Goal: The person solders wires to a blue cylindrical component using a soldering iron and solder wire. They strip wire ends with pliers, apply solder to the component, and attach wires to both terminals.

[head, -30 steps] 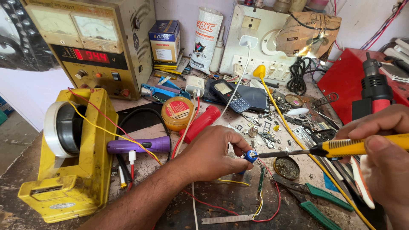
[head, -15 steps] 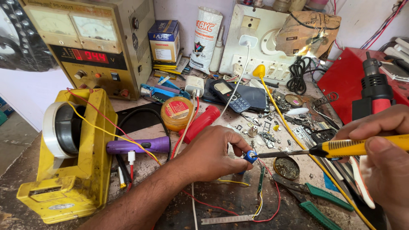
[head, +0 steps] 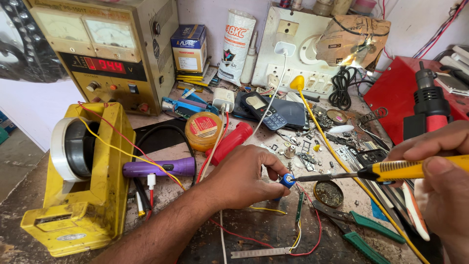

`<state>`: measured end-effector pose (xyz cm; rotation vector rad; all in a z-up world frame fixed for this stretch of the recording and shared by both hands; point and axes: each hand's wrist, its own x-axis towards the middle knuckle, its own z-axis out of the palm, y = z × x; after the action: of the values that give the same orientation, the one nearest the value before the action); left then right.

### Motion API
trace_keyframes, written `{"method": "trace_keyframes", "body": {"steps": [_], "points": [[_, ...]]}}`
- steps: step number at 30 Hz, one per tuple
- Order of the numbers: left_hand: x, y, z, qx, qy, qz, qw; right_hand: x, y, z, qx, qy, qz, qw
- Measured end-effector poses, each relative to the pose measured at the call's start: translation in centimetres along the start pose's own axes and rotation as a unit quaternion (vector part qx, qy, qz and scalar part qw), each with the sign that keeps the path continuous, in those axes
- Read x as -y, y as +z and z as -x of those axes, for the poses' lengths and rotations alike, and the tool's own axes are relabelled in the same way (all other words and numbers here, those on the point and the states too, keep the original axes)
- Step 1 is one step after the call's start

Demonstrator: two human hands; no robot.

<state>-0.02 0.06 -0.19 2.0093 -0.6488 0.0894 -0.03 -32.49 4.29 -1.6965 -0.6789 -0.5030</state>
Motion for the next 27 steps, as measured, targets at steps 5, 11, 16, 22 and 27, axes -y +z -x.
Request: {"method": "trace_keyframes", "body": {"steps": [5, 11, 16, 22, 27], "points": [[0.0, -0.1, 0.0, 0.004, -0.007, -0.009, 1.0, -0.4, 0.0, 0.5, 0.0, 0.002, -0.037, 0.999], [-0.2, -0.1, 0.0, 0.002, -0.002, -0.002, 1.0, -1.6, -0.9, 0.2, 0.011, 0.003, -0.058, 0.998], [-0.1, 0.0, -0.1, 0.003, 0.002, -0.012, 1.0, -1.7, -1.2, 0.4, 0.019, 0.008, -0.049, 0.999], [0.0, 0.0, -0.1, 0.004, -0.003, 0.005, 1.0, -2.3, -1.7, 0.2, -0.007, -0.024, -0.049, 0.998], [-0.1, -1.0, 0.3, 0.007, 0.02, -0.011, 1.0, -3.5, -2.2, -0.6, -0.04, -0.074, -0.033, 0.996]]}}
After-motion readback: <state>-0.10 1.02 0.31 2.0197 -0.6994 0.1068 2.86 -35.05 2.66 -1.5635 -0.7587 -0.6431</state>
